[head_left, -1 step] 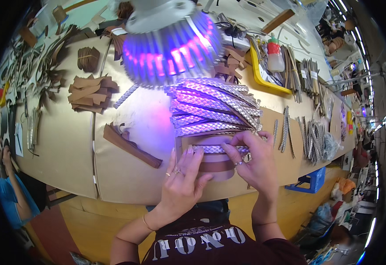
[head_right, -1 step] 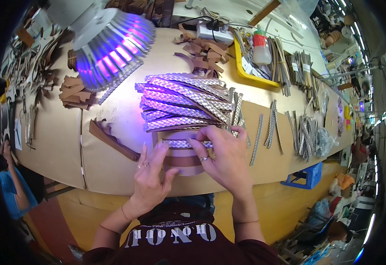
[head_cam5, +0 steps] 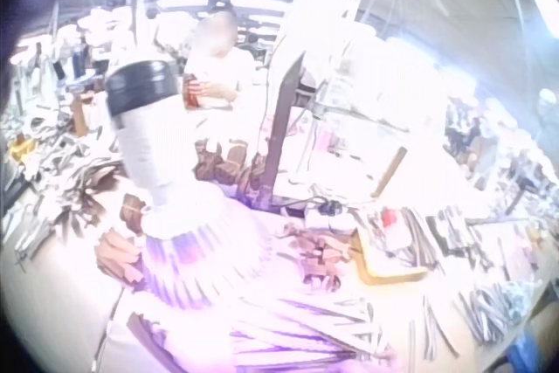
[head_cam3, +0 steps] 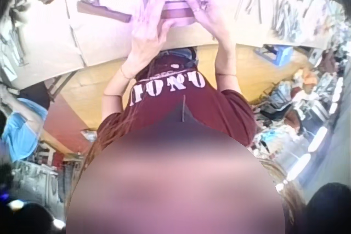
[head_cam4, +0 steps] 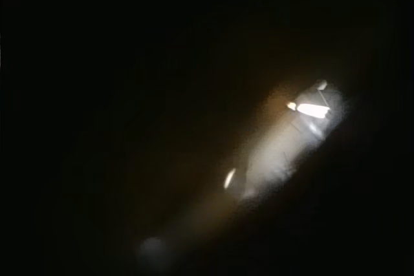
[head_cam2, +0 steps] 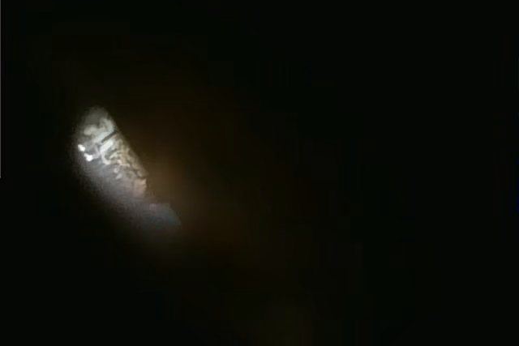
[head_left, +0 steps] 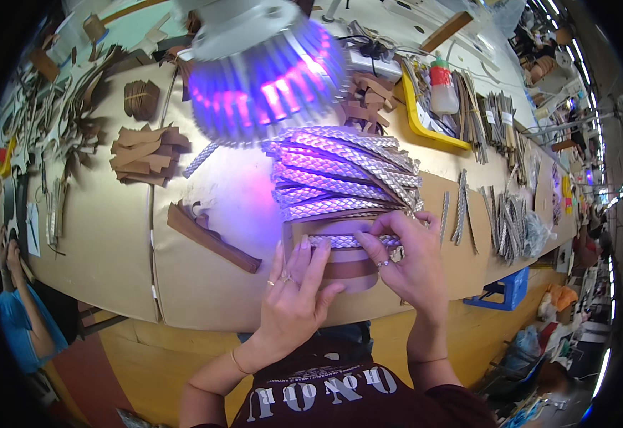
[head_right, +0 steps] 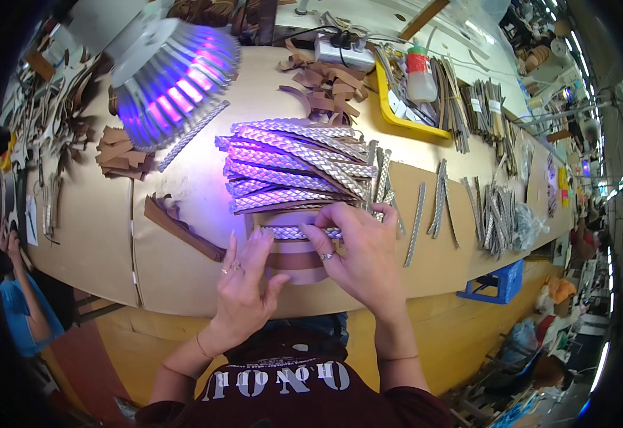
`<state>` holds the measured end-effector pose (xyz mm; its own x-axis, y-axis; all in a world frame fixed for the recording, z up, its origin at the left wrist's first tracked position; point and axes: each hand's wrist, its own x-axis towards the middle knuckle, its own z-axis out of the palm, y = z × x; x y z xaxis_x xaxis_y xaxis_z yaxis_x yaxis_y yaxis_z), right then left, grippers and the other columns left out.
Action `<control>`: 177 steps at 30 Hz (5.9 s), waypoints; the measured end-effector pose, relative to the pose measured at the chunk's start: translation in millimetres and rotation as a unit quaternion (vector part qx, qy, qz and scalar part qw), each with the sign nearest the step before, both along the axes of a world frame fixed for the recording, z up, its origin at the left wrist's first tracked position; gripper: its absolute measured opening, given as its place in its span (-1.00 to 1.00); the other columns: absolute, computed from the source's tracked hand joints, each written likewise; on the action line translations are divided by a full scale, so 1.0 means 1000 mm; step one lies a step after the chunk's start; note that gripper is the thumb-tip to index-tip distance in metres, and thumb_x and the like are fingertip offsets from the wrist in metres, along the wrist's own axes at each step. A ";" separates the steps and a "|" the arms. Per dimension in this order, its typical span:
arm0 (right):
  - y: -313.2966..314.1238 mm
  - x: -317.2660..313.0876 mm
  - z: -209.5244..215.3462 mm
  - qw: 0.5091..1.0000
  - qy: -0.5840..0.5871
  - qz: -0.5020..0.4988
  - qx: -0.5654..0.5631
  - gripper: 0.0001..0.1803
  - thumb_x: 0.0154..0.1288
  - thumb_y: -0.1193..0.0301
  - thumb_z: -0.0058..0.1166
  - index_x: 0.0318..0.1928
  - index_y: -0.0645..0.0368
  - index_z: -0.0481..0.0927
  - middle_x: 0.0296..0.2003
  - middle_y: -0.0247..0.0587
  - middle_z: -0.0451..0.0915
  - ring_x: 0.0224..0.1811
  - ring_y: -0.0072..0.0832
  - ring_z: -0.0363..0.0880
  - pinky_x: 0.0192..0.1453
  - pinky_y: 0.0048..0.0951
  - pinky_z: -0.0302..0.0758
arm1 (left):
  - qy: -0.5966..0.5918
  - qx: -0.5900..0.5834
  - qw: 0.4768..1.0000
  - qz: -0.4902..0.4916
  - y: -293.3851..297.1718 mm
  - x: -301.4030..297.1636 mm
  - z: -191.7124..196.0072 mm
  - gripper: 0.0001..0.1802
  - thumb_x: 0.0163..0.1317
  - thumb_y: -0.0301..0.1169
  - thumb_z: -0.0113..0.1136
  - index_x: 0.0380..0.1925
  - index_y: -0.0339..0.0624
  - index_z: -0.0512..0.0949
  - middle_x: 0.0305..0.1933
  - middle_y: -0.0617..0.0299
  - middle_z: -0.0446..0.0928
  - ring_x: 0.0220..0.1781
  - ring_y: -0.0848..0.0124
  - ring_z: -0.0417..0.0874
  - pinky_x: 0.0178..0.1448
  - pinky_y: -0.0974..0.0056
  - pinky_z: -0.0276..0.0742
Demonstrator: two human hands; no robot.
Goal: The person repeatedly picks up short braided cords and brown leather strips from a workbench, aligns them, and places them into a growing stack under a UV lamp. The hands handle the items one at a time, arranging them in neat rows on the bench.
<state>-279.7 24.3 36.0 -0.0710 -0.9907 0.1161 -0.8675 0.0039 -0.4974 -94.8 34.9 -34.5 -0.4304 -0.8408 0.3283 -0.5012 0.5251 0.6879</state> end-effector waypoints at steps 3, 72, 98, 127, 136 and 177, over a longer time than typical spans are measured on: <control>0.006 -0.010 -0.007 0.999 0.012 -0.032 -0.012 -0.67 0.08 0.19 0.40 -0.37 0.13 0.56 -0.48 -0.35 0.60 -0.50 -0.40 0.51 0.06 -0.28 0.25 | -0.109 -0.023 0.993 -0.030 0.000 -0.003 0.013 -0.32 0.29 -0.08 0.16 0.31 -0.23 0.34 0.15 -0.22 0.50 0.20 -0.14 0.53 0.39 -0.16 0.24; 0.022 -0.042 -0.075 0.884 -0.429 -0.169 0.073 -0.67 0.20 0.25 0.36 -0.48 0.24 0.58 -0.72 -0.55 0.33 -0.65 -0.82 0.16 -0.61 -0.61 0.08 | -0.282 0.107 0.952 -0.053 -0.001 -0.027 0.053 -0.21 0.17 0.08 0.26 0.30 -0.13 0.34 0.23 -0.63 0.25 0.16 -0.42 0.41 0.20 -0.13 0.37; 0.025 -0.020 -0.108 0.808 -0.549 -0.199 0.078 -0.78 0.40 0.36 0.15 -0.25 0.15 0.38 -0.53 -0.61 0.31 -0.52 -0.87 0.17 -0.46 -0.74 0.14 | -0.307 -0.025 0.949 -0.061 -0.001 -0.022 0.036 -0.22 0.14 0.16 0.26 0.23 -0.11 0.41 0.13 -0.56 0.39 -0.01 -0.19 0.60 0.05 0.06 0.52; 0.031 -0.013 0.008 0.816 -0.575 -0.053 -0.034 -0.78 0.33 0.57 0.14 -0.04 0.32 0.54 -0.35 -0.36 0.56 -0.37 -0.73 0.48 -0.34 -0.71 0.41 | 0.083 -0.106 0.986 0.097 -0.008 0.021 0.071 -0.62 0.27 -0.11 0.24 -0.05 -0.11 0.55 0.18 -0.15 0.45 0.24 -0.01 0.46 0.40 -0.15 0.08; 0.032 -0.006 0.015 0.835 -0.546 -0.011 -0.067 -0.74 0.30 0.64 0.14 -0.04 0.28 0.42 -0.34 -0.35 0.50 -0.37 -0.72 0.46 -0.35 -0.68 0.42 | 0.137 0.419 0.891 -0.108 -0.038 0.018 0.088 -0.78 0.27 -0.28 0.26 -0.35 -0.22 0.69 -0.56 0.16 0.59 -0.61 0.38 0.46 -0.30 0.27 0.37; 0.042 -0.038 -0.041 0.967 -0.219 -0.128 -0.032 -0.88 0.20 0.48 0.26 -0.30 0.27 0.61 -0.43 -0.30 0.58 -0.48 -0.59 0.42 -0.36 -0.52 0.36 | 0.122 0.112 0.986 0.014 -0.012 0.026 0.003 -0.63 0.18 -0.40 0.31 0.02 -0.18 0.60 0.13 -0.05 0.52 0.16 0.04 0.53 0.23 0.08 0.40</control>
<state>-317.6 65.8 -5.0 -0.3688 -0.9261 0.0792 -0.5480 0.1479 -0.8233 -68.5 23.3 -32.0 -0.3373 -0.9142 0.2247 -0.3176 0.3352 0.8870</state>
